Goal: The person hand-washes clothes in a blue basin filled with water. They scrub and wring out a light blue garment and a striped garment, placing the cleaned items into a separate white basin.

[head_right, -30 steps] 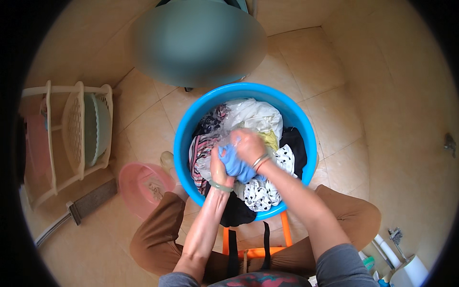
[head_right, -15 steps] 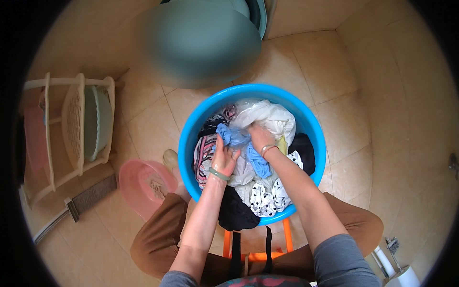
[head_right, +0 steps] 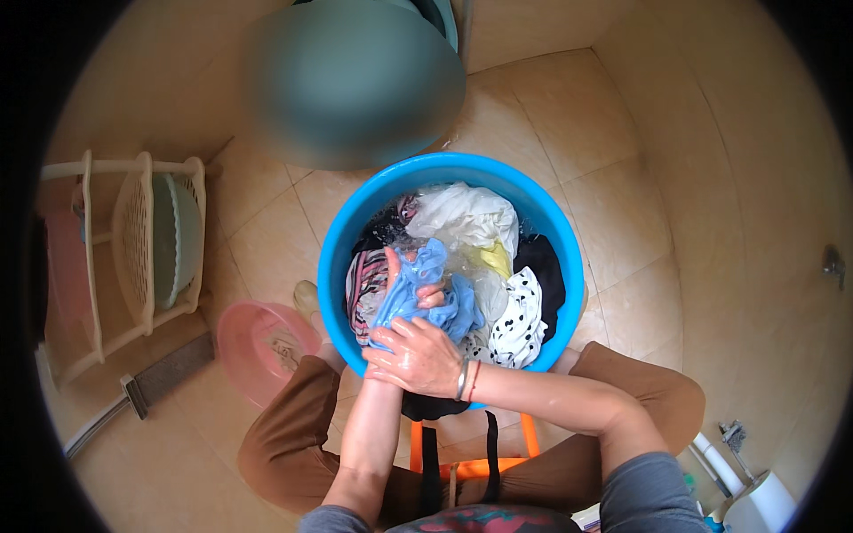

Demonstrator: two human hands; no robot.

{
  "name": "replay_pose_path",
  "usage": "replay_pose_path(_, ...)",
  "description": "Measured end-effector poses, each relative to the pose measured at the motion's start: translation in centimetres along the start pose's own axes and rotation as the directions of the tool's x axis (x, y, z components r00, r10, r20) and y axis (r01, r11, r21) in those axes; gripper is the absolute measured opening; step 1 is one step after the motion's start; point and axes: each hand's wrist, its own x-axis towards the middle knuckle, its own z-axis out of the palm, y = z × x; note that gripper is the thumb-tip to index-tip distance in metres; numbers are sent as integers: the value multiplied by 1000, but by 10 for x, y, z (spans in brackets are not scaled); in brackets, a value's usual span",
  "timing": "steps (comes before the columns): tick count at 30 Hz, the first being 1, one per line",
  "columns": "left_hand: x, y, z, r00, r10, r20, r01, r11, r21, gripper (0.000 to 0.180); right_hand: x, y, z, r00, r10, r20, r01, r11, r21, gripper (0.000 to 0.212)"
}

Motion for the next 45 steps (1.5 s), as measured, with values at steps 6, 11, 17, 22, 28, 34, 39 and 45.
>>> replay_pose_path(6, -1, -19, 17, 979, 171, -114, -151, 974, 168, 27, 17, 8, 5, 982, 125, -141, -133, 990, -48, 18)
replay_pose_path(11, 32, -57, 36, 68, 986, 152, 621, -161, 767, 27, 16, 59, 21, 931, 305, -199, -299, 952, 61, 14)
replay_pose_path(17, 17, -14, 18, 425, 838, -342, -198, 455, 868, 29, -17, 176, 27, 773, 598, -212, -619, 785, -40, 24)
replay_pose_path(22, 0, 26, 2, 512, 833, -209, 508, -97, 856, 73, -20, 173, 34, 869, 468, -161, -464, 883, 63, 49)
replay_pose_path(28, 19, -1, -6, 639, 756, -143, 769, -622, 144, 88, -36, 192, 63, 749, 551, 367, -538, 830, -147, 50)
replay_pose_path(34, 36, 22, -36, 567, 667, -483, 771, -636, 27, 59, -20, 246, 101, 594, 521, 613, -518, 831, -203, 47)
replay_pose_path(39, 10, -7, -48, 491, 871, 12, 680, -391, 620, 40, -26, 201, 77, 704, 643, 303, -650, 754, -91, 47)
replay_pose_path(45, -6, -98, -32, 338, 595, -729, -278, 804, 526, 65, 11, 117, -23, 715, 699, 23, -691, 701, 176, 35)
